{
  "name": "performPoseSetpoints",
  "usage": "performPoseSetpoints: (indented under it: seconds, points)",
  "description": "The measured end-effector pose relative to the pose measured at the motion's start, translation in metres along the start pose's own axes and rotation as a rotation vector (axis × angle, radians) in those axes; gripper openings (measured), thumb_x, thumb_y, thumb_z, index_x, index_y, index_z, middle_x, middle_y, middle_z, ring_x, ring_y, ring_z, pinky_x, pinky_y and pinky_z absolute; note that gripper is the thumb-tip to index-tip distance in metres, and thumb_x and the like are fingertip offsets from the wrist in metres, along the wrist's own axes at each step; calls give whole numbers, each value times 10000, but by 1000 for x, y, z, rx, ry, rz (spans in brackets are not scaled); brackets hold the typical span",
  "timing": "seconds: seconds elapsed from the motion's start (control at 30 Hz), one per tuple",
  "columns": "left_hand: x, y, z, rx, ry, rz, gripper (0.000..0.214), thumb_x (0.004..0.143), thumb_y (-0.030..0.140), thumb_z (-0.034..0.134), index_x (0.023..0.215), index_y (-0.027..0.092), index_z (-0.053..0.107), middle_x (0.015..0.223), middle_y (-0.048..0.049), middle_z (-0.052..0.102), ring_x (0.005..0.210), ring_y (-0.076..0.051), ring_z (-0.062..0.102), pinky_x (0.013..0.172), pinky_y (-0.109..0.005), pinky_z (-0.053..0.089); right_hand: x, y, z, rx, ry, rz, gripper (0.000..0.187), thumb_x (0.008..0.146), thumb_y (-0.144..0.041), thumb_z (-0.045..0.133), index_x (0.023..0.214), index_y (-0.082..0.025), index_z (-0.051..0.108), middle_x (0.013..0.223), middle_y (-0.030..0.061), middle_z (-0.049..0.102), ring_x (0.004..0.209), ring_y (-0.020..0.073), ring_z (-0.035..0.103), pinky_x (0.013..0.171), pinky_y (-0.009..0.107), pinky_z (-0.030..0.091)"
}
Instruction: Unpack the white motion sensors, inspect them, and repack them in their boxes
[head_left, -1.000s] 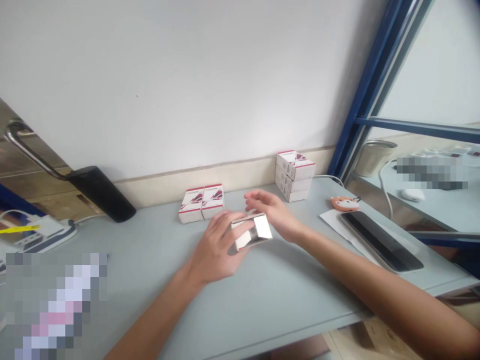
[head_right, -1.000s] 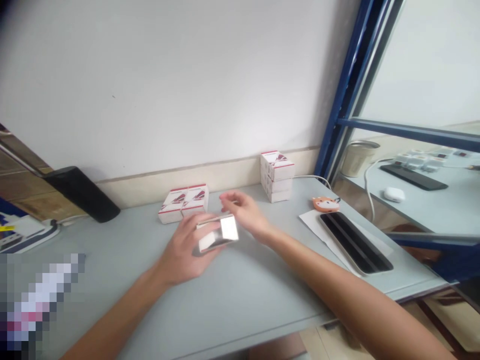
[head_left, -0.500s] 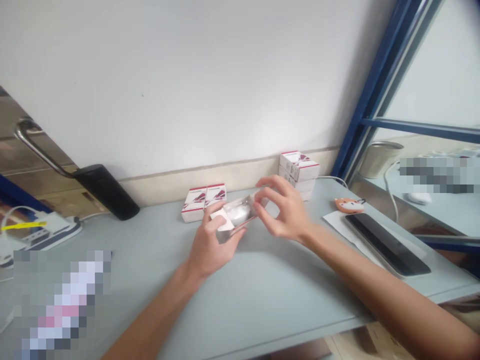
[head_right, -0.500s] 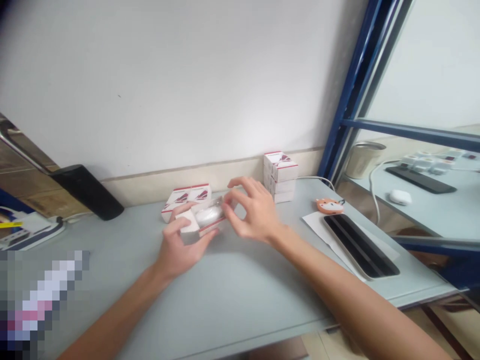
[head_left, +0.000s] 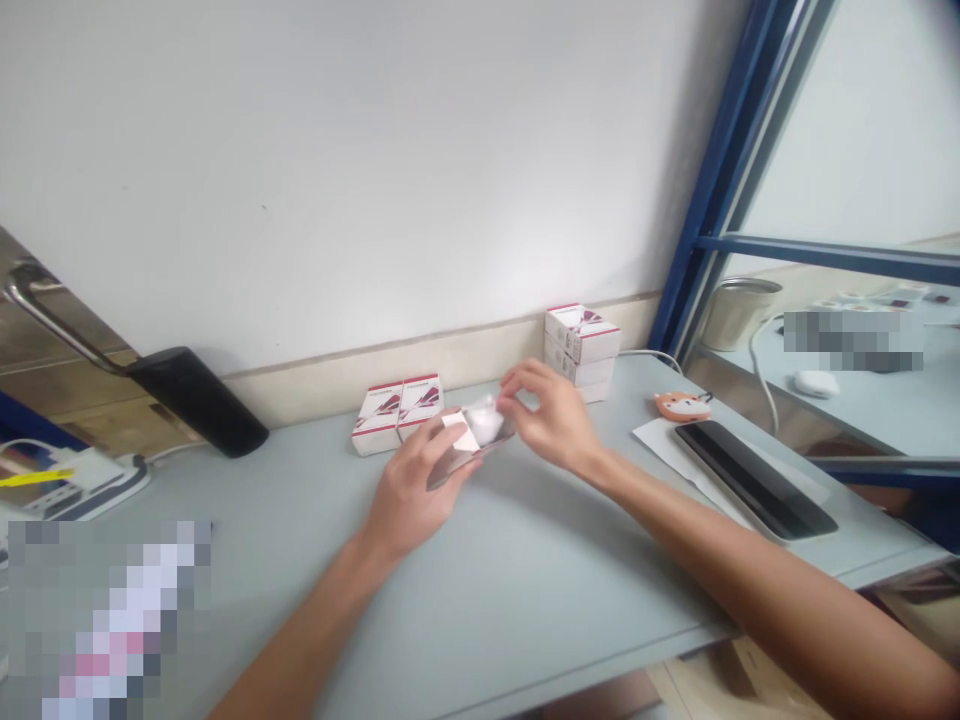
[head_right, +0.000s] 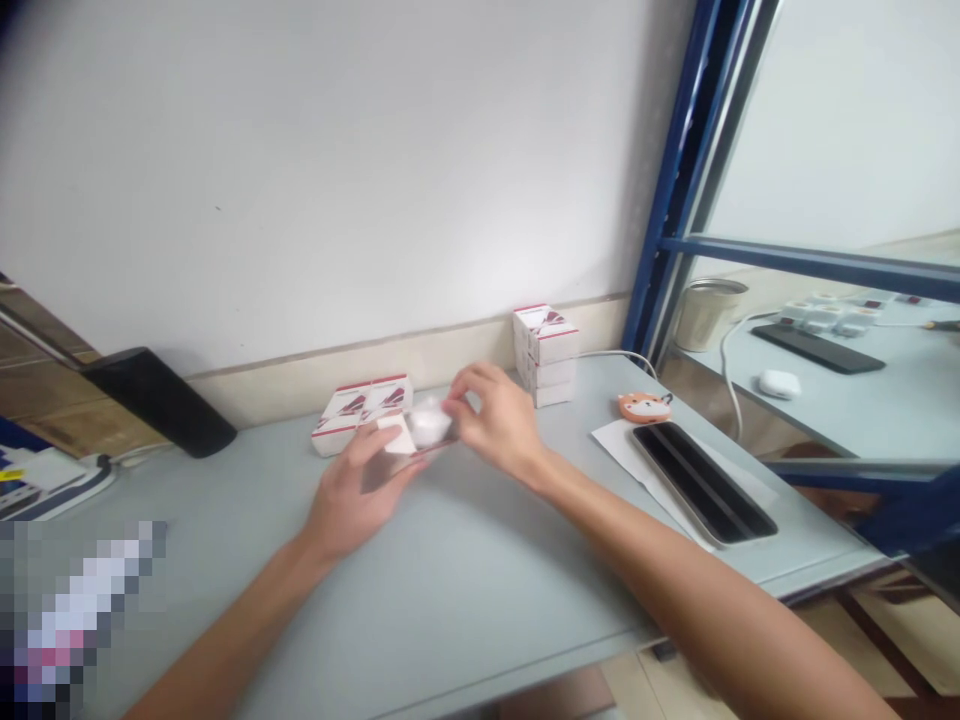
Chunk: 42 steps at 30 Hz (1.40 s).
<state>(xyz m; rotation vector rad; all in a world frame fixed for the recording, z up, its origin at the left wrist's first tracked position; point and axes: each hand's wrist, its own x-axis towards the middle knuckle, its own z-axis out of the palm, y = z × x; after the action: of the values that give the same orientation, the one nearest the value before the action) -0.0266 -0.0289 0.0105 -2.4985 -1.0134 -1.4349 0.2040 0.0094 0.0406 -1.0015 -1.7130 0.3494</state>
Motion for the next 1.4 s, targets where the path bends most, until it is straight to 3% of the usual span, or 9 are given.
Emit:
performPoseSetpoints:
  seconds: [0.13,0.27,0.5,0.7,0.87,1.0,1.07,1.27,1.4]
  points:
    - [-1,3,-2,-178,20,-357,605,900,334,785,1456,357,547,1454,-69,657,1352,-288,626,1151,-434,487,17,7,-22,334,156,175,198,931,-421,665,859,-242,620,839,11,694,732,194,648,679,344,559]
    - [7,4,-9,-490,-55,-620,874,934,452,729,1657,324,254,1519,-117,610,1407,-321,576,1180,-489,447,27,16,-34,657,274,346,310,858,-531,725,852,-241,616,726,-14,619,632,174,596,510,295,549]
    - [16,1,-11,-381,-282,-634,794,999,556,582,1674,278,270,1688,-67,417,1590,-304,328,1292,-436,305,30,14,-32,786,471,490,237,858,-449,719,857,-223,646,841,11,693,715,181,683,526,288,598]
    - [11,-3,-10,-267,-447,-654,713,1003,590,543,1635,310,372,1584,-49,560,1489,-311,495,1184,-432,464,30,14,-32,749,530,476,241,893,-444,692,834,-224,613,876,9,690,702,170,692,570,306,624]
    - [11,4,-11,108,-201,-479,420,964,508,630,1312,284,699,1350,-65,715,1260,-301,658,1108,-463,507,28,17,-27,716,479,506,275,898,-496,687,867,-238,598,828,2,691,725,187,702,588,311,628]
    - [11,3,-13,-10,-441,-274,333,951,375,658,1272,315,723,1361,-52,708,1266,-305,636,1101,-483,496,23,20,-20,701,397,535,276,896,-501,700,886,-246,595,830,1,693,694,189,703,619,341,646]
    - [10,2,-12,-62,-477,-243,338,961,314,631,1286,329,722,1408,-51,687,1327,-324,597,1152,-522,439,20,20,-16,699,353,545,263,913,-488,689,888,-244,597,832,9,691,698,191,708,630,345,651]
    - [14,20,-6,-422,-111,-652,577,933,445,715,1455,281,530,1358,-99,686,1275,-301,635,1100,-457,474,6,10,0,716,213,620,246,920,-451,687,972,-248,557,824,3,687,683,196,720,598,343,644]
    - [22,32,-8,-836,-90,-920,636,918,504,737,1464,262,519,1331,-102,704,1131,-271,702,901,-359,563,-5,-8,9,709,-18,553,292,927,-466,665,1143,-291,574,752,-52,637,597,171,680,538,314,610]
